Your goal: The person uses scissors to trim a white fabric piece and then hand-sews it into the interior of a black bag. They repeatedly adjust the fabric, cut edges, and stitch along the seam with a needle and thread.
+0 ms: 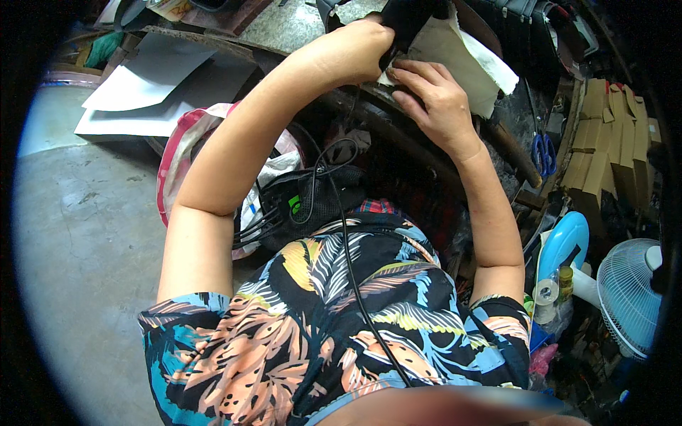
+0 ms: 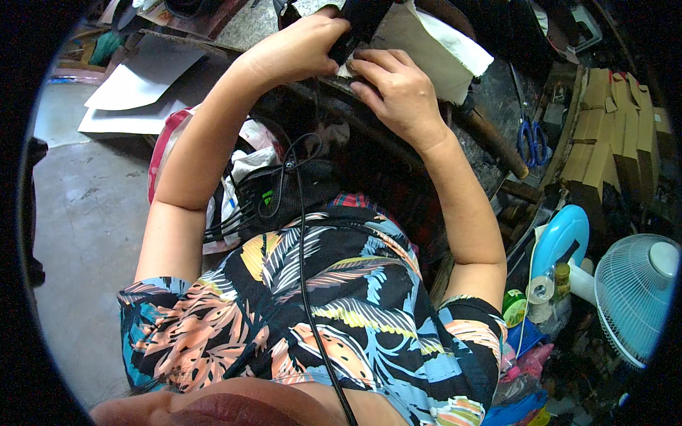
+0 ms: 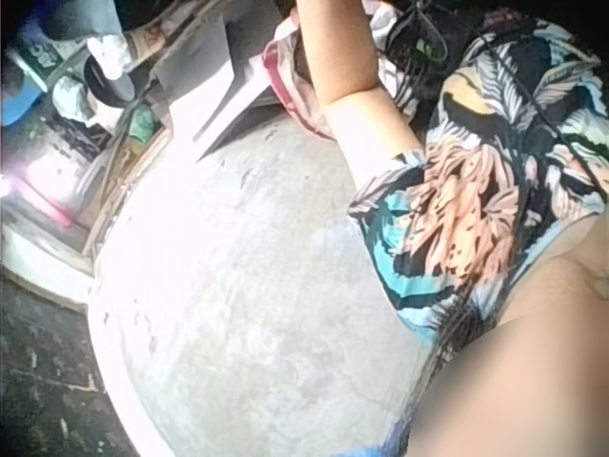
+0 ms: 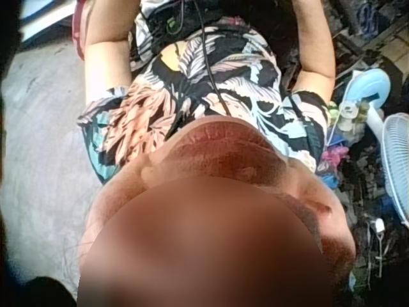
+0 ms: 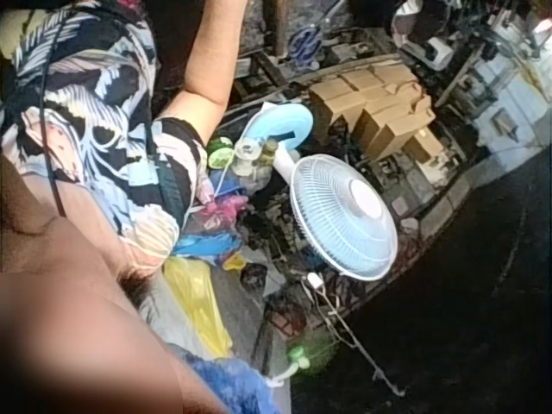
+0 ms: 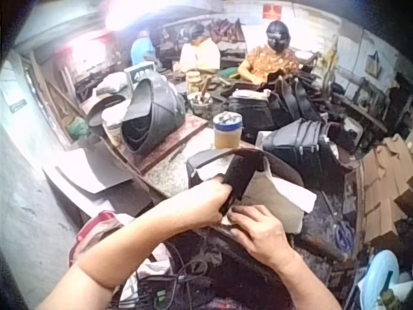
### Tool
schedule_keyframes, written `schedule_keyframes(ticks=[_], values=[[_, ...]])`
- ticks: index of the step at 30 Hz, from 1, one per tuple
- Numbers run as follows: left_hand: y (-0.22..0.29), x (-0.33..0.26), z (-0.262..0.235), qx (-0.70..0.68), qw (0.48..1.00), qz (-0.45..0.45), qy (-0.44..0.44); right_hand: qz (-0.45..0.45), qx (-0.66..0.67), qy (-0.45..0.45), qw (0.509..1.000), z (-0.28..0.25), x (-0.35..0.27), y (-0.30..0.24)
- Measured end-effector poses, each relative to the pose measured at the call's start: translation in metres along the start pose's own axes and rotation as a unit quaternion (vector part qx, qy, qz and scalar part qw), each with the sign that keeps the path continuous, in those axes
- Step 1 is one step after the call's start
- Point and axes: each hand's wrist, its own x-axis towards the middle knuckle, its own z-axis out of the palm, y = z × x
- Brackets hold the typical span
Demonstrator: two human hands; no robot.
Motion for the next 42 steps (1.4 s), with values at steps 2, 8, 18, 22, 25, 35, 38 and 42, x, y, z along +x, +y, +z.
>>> schedule_keyframes(ticks=[2, 8, 18, 22, 25, 35, 38, 42], values=[[0.004, -0.003, 0.001, -0.039, 0.997, -0.051, 0.035, -0.007, -0.016, -0.038, 0.999, -0.005, 0.0, 0.0], [0.019, 0.004, 0.006, -0.163, 0.97, -0.12, 0.132, -0.013, -0.036, -0.081, 0.996, -0.012, 0.002, -0.003], [0.026, -0.015, 0.013, -0.013, 0.987, -0.13, 0.096, -0.006, 0.009, -0.042, 0.999, -0.009, -0.001, -0.001], [0.021, -0.014, 0.022, -0.054, 0.978, -0.142, 0.145, -0.003, 0.018, -0.035, 0.999, -0.006, 0.0, -0.001], [0.019, -0.017, 0.024, -0.03, 0.973, -0.173, 0.146, -0.005, -0.008, -0.038, 0.999, -0.005, 0.001, -0.002], [0.027, -0.008, 0.031, 0.033, 0.972, -0.144, 0.181, 0.0, 0.019, -0.018, 1.0, -0.001, 0.0, 0.001], [0.022, -0.001, 0.033, 0.008, 0.975, -0.162, 0.151, -0.002, 0.012, -0.016, 1.0, -0.001, 0.001, 0.0], [0.01, 0.004, 0.035, -0.055, 0.974, -0.179, 0.128, -0.023, 0.004, -0.004, 1.0, -0.001, 0.003, -0.004]])
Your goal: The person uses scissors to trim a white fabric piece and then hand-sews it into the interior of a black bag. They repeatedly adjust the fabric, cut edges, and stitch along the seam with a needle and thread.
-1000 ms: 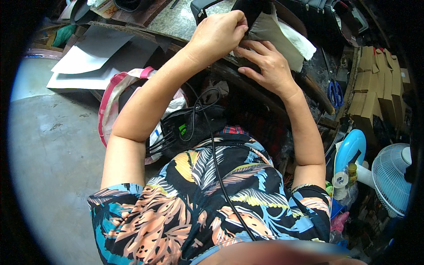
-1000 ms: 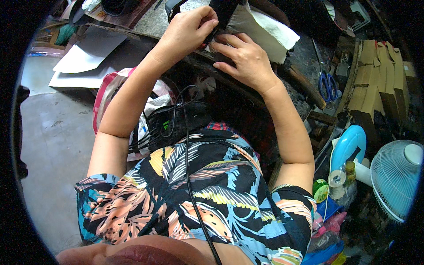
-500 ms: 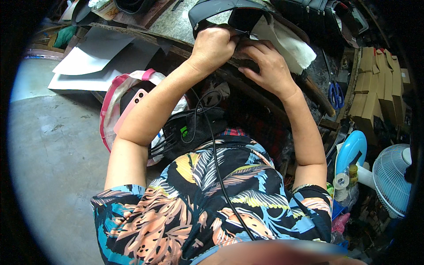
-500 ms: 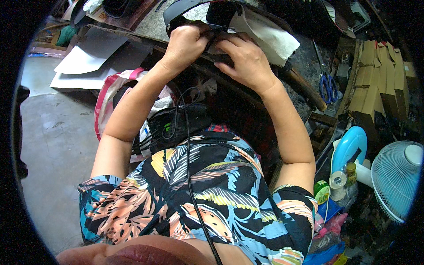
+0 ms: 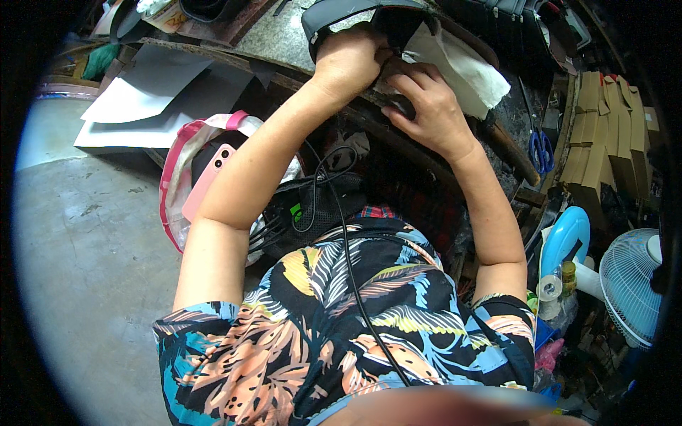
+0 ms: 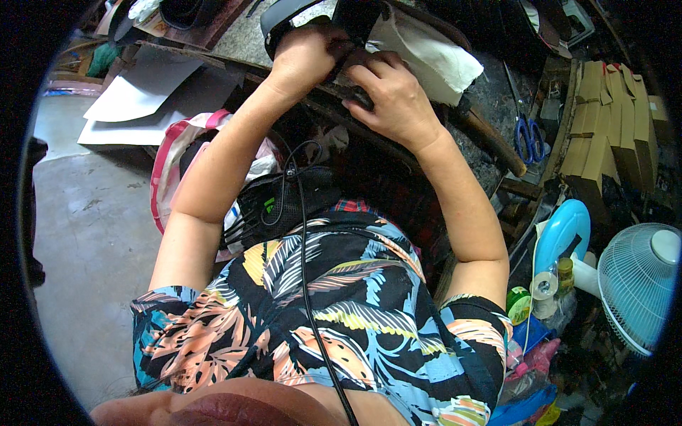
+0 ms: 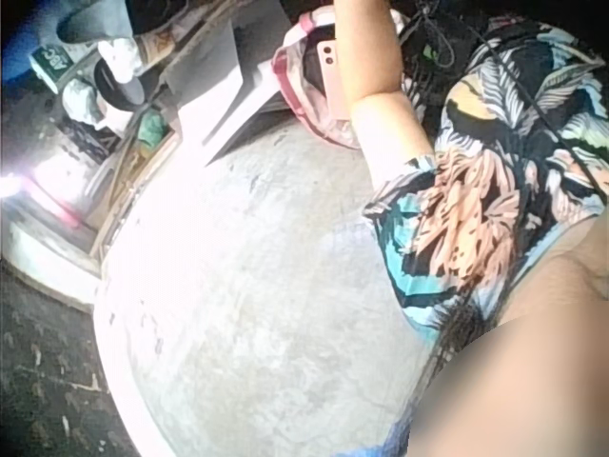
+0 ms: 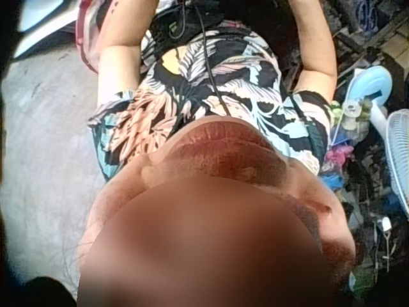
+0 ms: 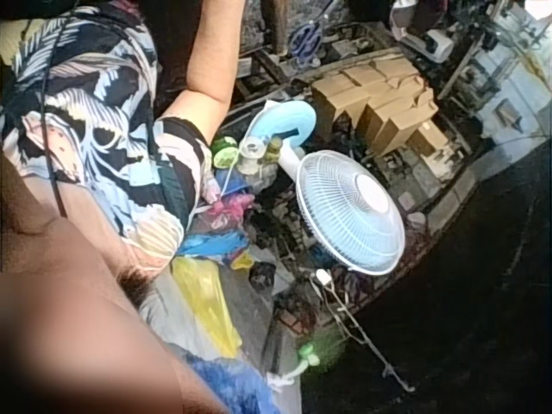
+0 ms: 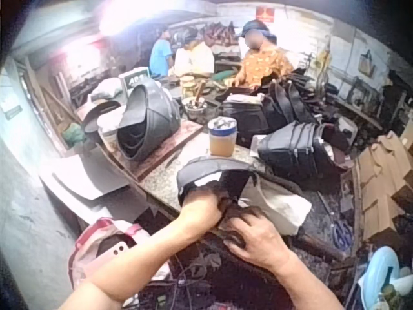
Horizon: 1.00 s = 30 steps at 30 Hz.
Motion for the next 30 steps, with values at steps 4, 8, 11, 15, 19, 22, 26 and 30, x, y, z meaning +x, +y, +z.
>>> schedule_keyframes(ticks=[4, 8, 11, 15, 19, 22, 26, 30], values=[[-0.005, 0.005, 0.009, -0.008, 1.0, -0.009, 0.026, 0.0, -0.007, 0.01, 1.0, -0.001, 0.001, -0.003], [-0.006, 0.003, 0.013, -0.034, 0.998, -0.027, 0.049, 0.033, -0.028, -0.004, 0.999, -0.001, 0.004, -0.006], [-0.001, 0.0, 0.011, -0.052, 0.997, -0.047, 0.037, 0.039, -0.053, -0.015, 0.998, 0.0, 0.008, -0.007], [0.007, -0.004, 0.002, -0.082, 0.994, -0.075, -0.004, 0.089, 0.034, -0.047, 0.994, -0.005, 0.012, -0.002], [-0.005, -0.003, -0.016, -0.21, 0.962, -0.159, -0.075, 0.271, 0.294, -0.045, 0.915, -0.018, 0.016, 0.02], [-0.008, -0.016, -0.017, -0.138, 0.988, -0.048, -0.053, 0.266, 0.402, -0.052, 0.875, -0.021, 0.013, 0.031], [0.003, -0.032, -0.013, -0.08, 0.992, 0.068, -0.074, 0.27, 0.454, -0.008, 0.849, -0.014, 0.011, 0.037], [0.011, -0.041, -0.017, 0.004, 0.983, 0.18, -0.031, 0.292, 0.444, -0.023, 0.847, -0.013, 0.019, 0.041]])
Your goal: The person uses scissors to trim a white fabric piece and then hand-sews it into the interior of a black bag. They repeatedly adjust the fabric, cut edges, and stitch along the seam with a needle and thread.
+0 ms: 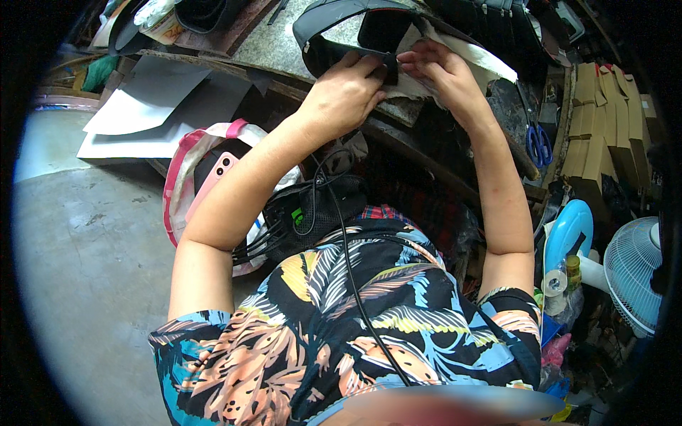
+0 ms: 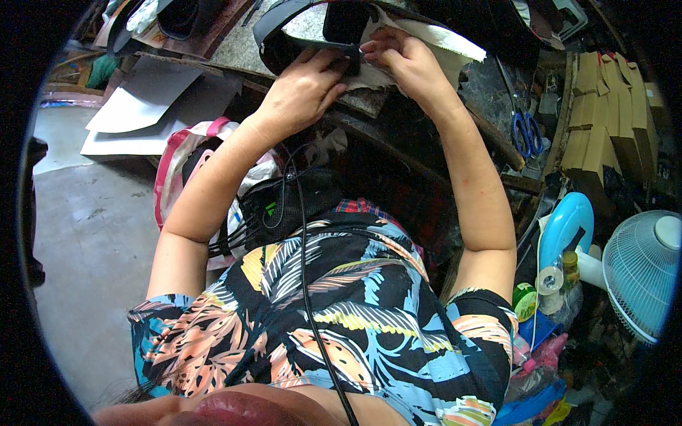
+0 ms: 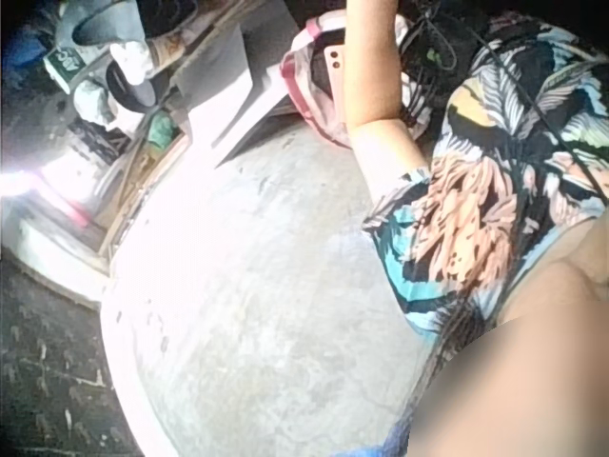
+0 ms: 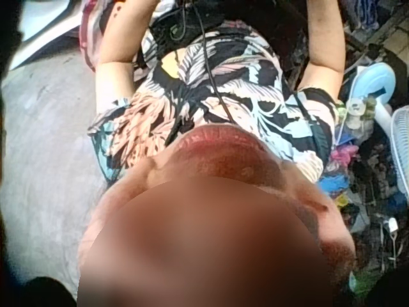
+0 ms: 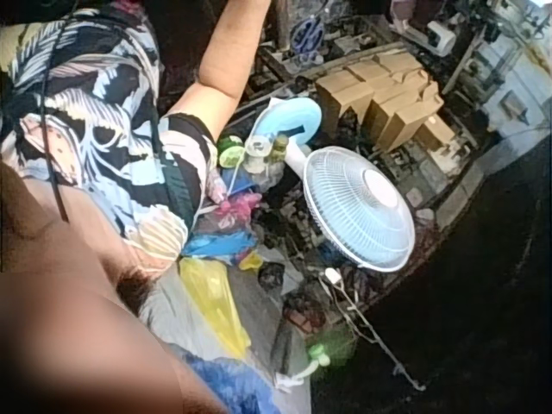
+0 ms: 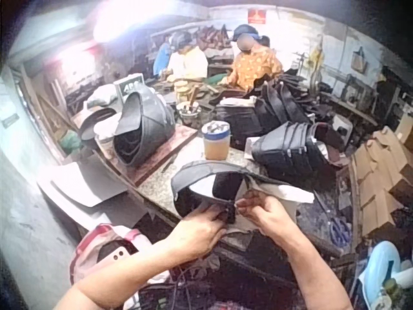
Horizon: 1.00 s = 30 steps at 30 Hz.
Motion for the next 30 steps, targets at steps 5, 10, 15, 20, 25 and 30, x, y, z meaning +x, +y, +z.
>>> schedule_keyframes(ticks=[5, 10, 15, 20, 25, 30], values=[[-0.003, 0.002, -0.002, 0.014, 0.999, 0.036, -0.035, 0.003, -0.167, -0.006, 0.986, 0.004, 0.015, -0.007], [-0.01, 0.009, -0.002, 0.021, 0.997, 0.069, -0.011, -0.029, -0.249, 0.034, 0.968, 0.001, 0.015, -0.009], [-0.009, 0.01, -0.006, -0.006, 0.997, 0.076, -0.014, -0.045, -0.249, 0.048, 0.966, -0.005, 0.019, -0.008], [-0.004, 0.008, -0.004, 0.0, 0.999, 0.034, -0.012, -0.043, -0.278, 0.065, 0.957, -0.005, 0.017, 0.0], [-0.005, 0.014, -0.01, -0.014, 0.998, 0.034, -0.041, -0.063, -0.261, 0.049, 0.962, -0.009, 0.008, -0.003], [-0.022, 0.04, -0.024, -0.15, 0.981, -0.026, -0.124, -0.102, -0.316, -0.013, 0.943, -0.012, -0.026, -0.022]])
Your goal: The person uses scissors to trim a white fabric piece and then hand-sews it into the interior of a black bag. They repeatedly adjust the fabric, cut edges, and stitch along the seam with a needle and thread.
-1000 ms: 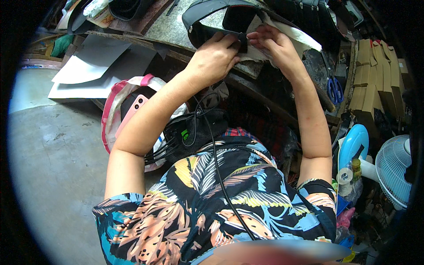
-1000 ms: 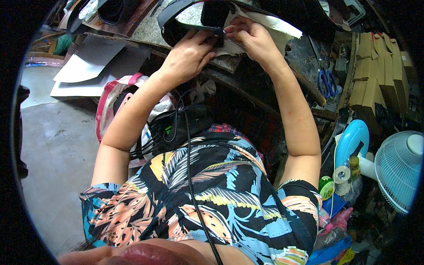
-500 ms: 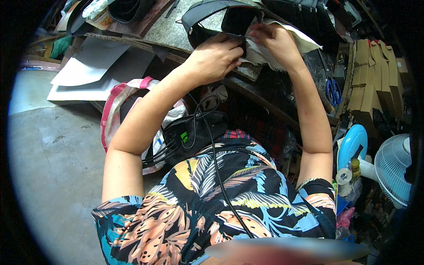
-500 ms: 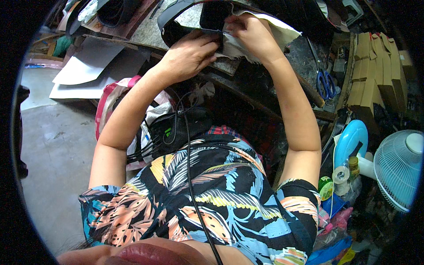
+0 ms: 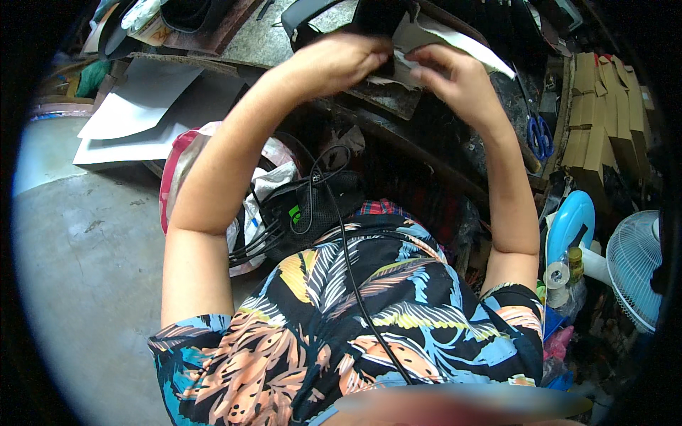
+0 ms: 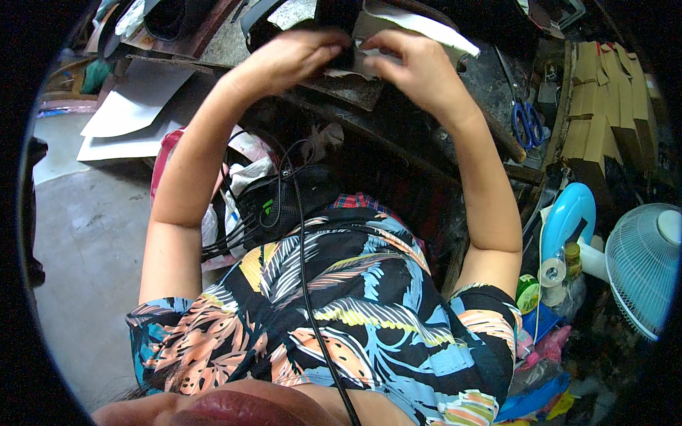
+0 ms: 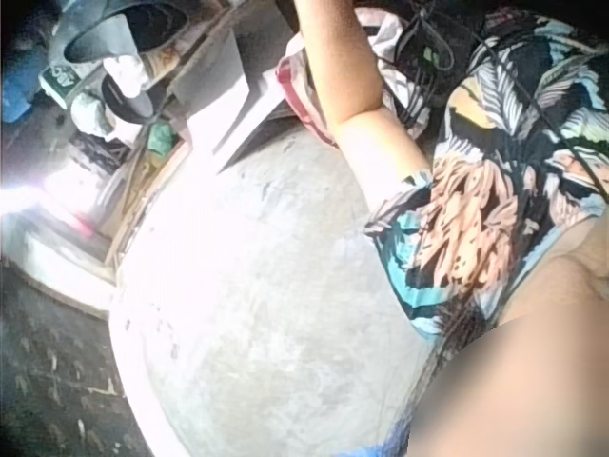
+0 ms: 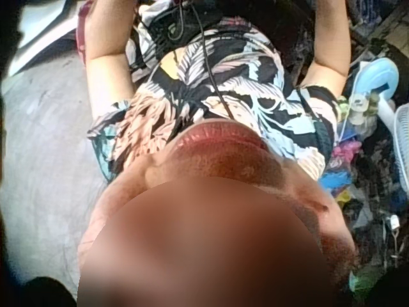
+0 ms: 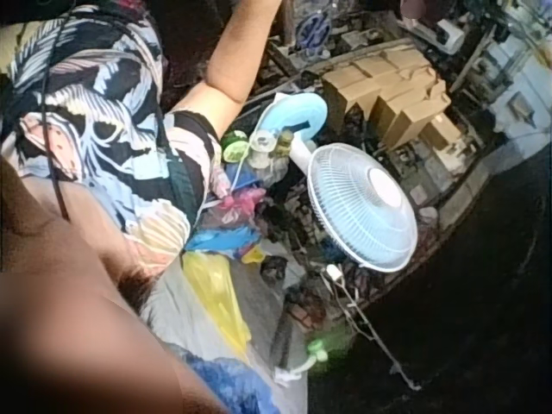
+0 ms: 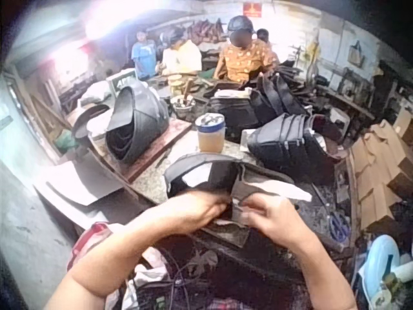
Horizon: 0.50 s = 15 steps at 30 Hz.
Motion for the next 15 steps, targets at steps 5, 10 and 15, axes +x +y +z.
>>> schedule_keyframes(ticks=[5, 10, 15], values=[[-0.013, 0.029, 0.001, 0.026, 0.999, -0.04, -0.026, -0.094, -0.173, 0.067, 0.978, 0.023, -0.019, -0.01], [-0.02, 0.036, 0.007, -0.034, 0.997, -0.069, 0.019, -0.168, -0.216, 0.125, 0.954, 0.03, -0.02, -0.005], [-0.004, 0.033, 0.012, 0.017, 0.991, -0.127, 0.031, -0.173, -0.22, 0.114, 0.953, 0.031, -0.021, -0.002]])
